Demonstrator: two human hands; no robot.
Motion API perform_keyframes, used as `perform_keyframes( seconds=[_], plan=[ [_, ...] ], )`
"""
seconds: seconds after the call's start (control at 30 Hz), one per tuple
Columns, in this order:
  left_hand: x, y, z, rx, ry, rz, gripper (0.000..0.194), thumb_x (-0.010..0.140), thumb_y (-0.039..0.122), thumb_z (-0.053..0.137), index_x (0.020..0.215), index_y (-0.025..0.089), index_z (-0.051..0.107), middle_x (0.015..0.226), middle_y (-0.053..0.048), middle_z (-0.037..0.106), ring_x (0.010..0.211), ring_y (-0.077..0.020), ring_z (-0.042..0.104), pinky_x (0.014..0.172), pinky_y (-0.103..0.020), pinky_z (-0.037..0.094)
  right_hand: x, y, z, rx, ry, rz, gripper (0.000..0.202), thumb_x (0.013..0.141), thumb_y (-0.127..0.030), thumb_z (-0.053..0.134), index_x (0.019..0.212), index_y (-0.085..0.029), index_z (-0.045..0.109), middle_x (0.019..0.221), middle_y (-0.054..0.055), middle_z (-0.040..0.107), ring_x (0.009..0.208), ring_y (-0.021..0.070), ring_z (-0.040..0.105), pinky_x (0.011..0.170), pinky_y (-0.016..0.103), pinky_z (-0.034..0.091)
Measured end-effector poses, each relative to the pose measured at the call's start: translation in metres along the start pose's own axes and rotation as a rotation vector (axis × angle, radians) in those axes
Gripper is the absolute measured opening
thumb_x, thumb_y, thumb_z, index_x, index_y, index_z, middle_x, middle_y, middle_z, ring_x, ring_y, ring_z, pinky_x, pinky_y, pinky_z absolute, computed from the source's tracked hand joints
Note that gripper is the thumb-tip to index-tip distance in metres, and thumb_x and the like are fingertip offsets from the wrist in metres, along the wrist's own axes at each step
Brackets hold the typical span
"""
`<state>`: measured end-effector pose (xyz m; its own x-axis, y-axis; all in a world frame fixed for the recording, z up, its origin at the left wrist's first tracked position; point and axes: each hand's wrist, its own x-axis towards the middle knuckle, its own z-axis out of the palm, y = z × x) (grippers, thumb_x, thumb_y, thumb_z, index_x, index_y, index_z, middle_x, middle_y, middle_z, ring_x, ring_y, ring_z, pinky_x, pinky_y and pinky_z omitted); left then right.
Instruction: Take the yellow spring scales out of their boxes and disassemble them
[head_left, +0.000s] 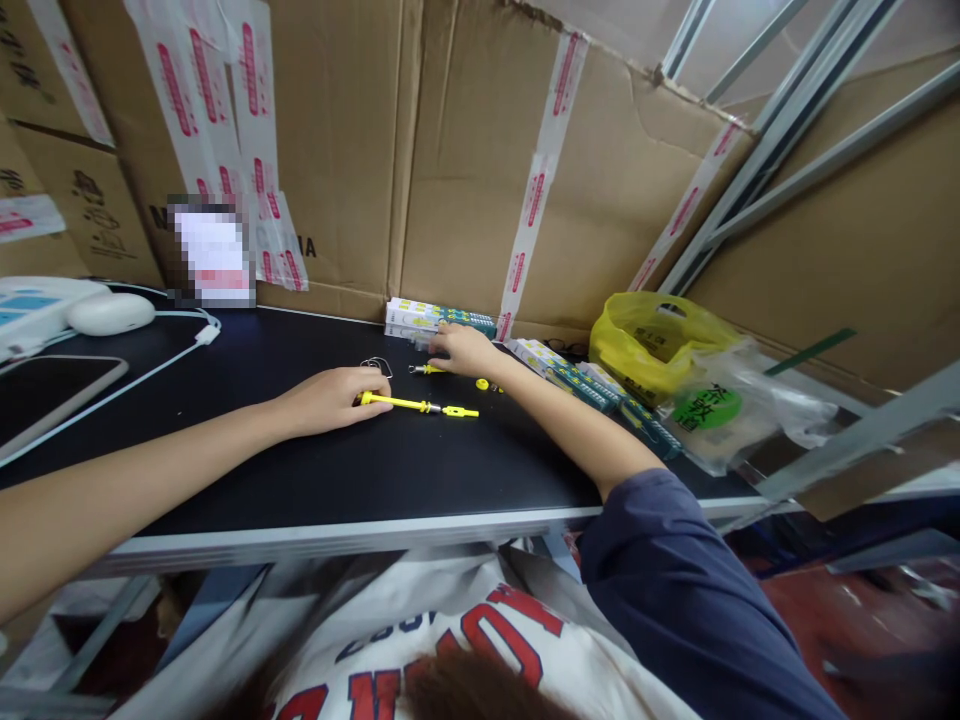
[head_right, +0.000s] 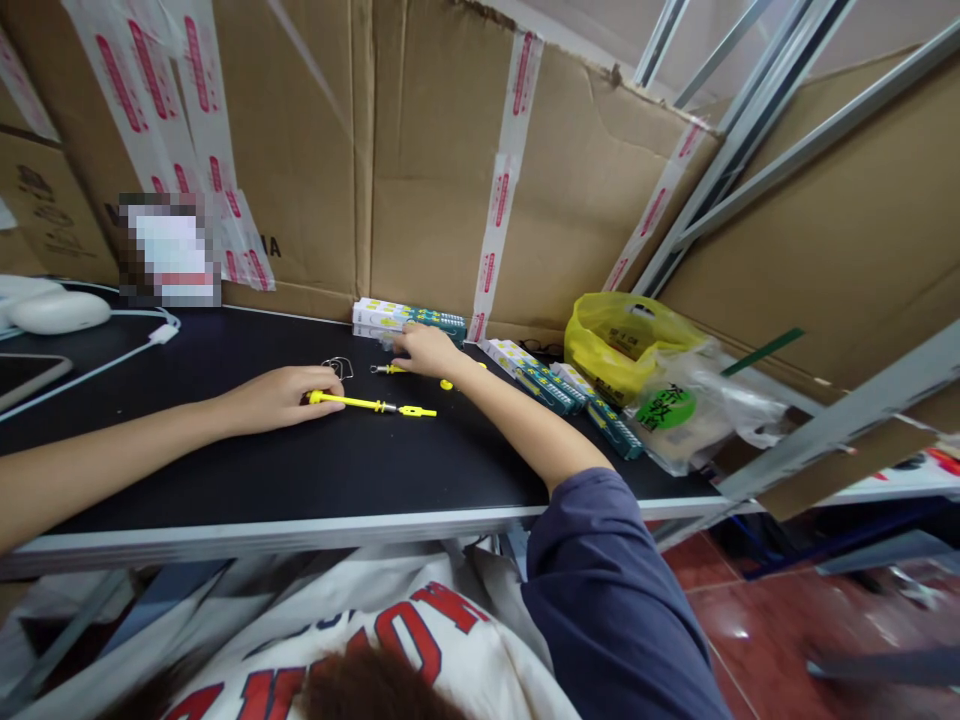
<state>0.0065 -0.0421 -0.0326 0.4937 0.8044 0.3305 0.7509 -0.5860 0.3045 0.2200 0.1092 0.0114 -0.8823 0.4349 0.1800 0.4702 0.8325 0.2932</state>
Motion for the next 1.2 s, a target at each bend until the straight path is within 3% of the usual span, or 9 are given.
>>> perform_keyframes(
  seconds=[0.13, 0.23, 0.33, 0.43, 0.53, 0.67, 0.83, 1.03, 1.2],
  plan=[
    [0.000, 0.000, 0.000, 0.017, -0.005, 0.002, 0.033, 0.093, 0.047, 0.041, 0.089, 0.020, 0.060, 0.087, -0.002, 0.061, 0.077, -0.0165, 0.056, 0.068, -0.026, 0.039, -0.002, -0.001, 0.003, 0.014, -0.059, 0.002, 0.019, 0.089, -0.023, 0.050, 0.092, -0.015, 0.067, 0.098, 0.010, 0.068, 0.090, 0.0190, 0.059, 0.075, 0.027, 0.037],
    [-0.001, -0.001, 0.001, 0.016, 0.002, 0.008, 0.034, 0.092, 0.048, 0.041, 0.089, 0.021, 0.060, 0.086, -0.002, 0.061, 0.076, -0.0165, 0.056, 0.068, -0.026, 0.039, -0.004, 0.000, -0.005, 0.075, -0.058, -0.003, 0.022, 0.091, -0.025, 0.046, 0.094, -0.016, 0.067, 0.099, 0.009, 0.068, 0.086, 0.0169, 0.058, 0.071, 0.026, 0.037],
    [-0.001, -0.001, 0.001, 0.009, 0.004, 0.008, 0.034, 0.092, 0.048, 0.042, 0.088, 0.021, 0.061, 0.085, -0.002, 0.061, 0.075, -0.0162, 0.055, 0.067, -0.026, 0.038, -0.007, 0.002, -0.015, 0.185, -0.156, -0.085, 0.026, 0.085, -0.037, 0.057, 0.100, -0.017, 0.065, 0.098, 0.006, 0.067, 0.082, 0.0152, 0.058, 0.066, 0.023, 0.037],
    [0.000, -0.001, 0.000, 0.011, -0.008, -0.004, 0.033, 0.092, 0.048, 0.043, 0.089, 0.021, 0.060, 0.087, -0.002, 0.061, 0.076, -0.0163, 0.055, 0.068, -0.026, 0.038, -0.007, 0.002, -0.017, 0.175, -0.218, -0.122, 0.022, 0.079, -0.029, 0.063, 0.096, -0.016, 0.065, 0.098, 0.006, 0.067, 0.080, 0.0146, 0.057, 0.063, 0.023, 0.036],
    [0.000, 0.000, 0.000, 0.005, -0.008, -0.002, 0.032, 0.092, 0.047, 0.043, 0.088, 0.021, 0.060, 0.087, -0.002, 0.061, 0.077, -0.0164, 0.056, 0.069, -0.026, 0.038, -0.006, -0.001, -0.009, 0.080, -0.171, -0.033, 0.014, 0.082, -0.018, 0.056, 0.091, -0.017, 0.065, 0.098, 0.006, 0.068, 0.083, 0.0157, 0.059, 0.062, 0.023, 0.035],
    [0.000, -0.001, 0.000, 0.001, -0.003, 0.008, 0.032, 0.091, 0.047, 0.043, 0.088, 0.021, 0.061, 0.086, -0.002, 0.061, 0.077, -0.0166, 0.056, 0.068, -0.026, 0.039, -0.005, -0.002, 0.002, -0.018, -0.124, 0.094, 0.015, 0.086, -0.020, 0.054, 0.095, -0.017, 0.066, 0.104, 0.008, 0.069, 0.090, 0.0195, 0.061, 0.066, 0.025, 0.039],
    [0.000, -0.001, 0.000, 0.014, -0.009, 0.007, 0.033, 0.091, 0.048, 0.042, 0.089, 0.021, 0.060, 0.087, -0.003, 0.061, 0.077, -0.0169, 0.055, 0.068, -0.026, 0.039, -0.007, -0.003, -0.009, -0.015, -0.096, 0.082, 0.018, 0.086, -0.025, 0.057, 0.100, -0.016, 0.064, 0.107, 0.009, 0.067, 0.092, 0.0200, 0.061, 0.067, 0.025, 0.039],
    [-0.001, 0.002, -0.002, 0.018, -0.019, 0.002, 0.030, 0.091, 0.046, 0.044, 0.089, 0.021, 0.060, 0.087, -0.002, 0.060, 0.075, -0.0159, 0.055, 0.067, -0.025, 0.038, -0.040, -0.019, -0.039, 0.209, -0.003, -0.013, 0.015, 0.087, -0.022, 0.056, 0.097, -0.016, 0.065, 0.099, 0.006, 0.067, 0.084, 0.0157, 0.059, 0.068, 0.024, 0.039],
    [-0.001, 0.003, -0.002, 0.025, -0.016, -0.020, 0.026, 0.090, 0.043, 0.047, 0.088, 0.021, 0.060, 0.085, -0.001, 0.060, 0.074, -0.0154, 0.054, 0.066, -0.025, 0.036, -0.080, -0.034, -0.035, 0.427, -0.057, -0.125, 0.025, 0.088, -0.034, 0.057, 0.103, -0.017, 0.066, 0.097, 0.006, 0.065, 0.085, 0.0150, 0.059, 0.074, 0.026, 0.043]
  ],
)
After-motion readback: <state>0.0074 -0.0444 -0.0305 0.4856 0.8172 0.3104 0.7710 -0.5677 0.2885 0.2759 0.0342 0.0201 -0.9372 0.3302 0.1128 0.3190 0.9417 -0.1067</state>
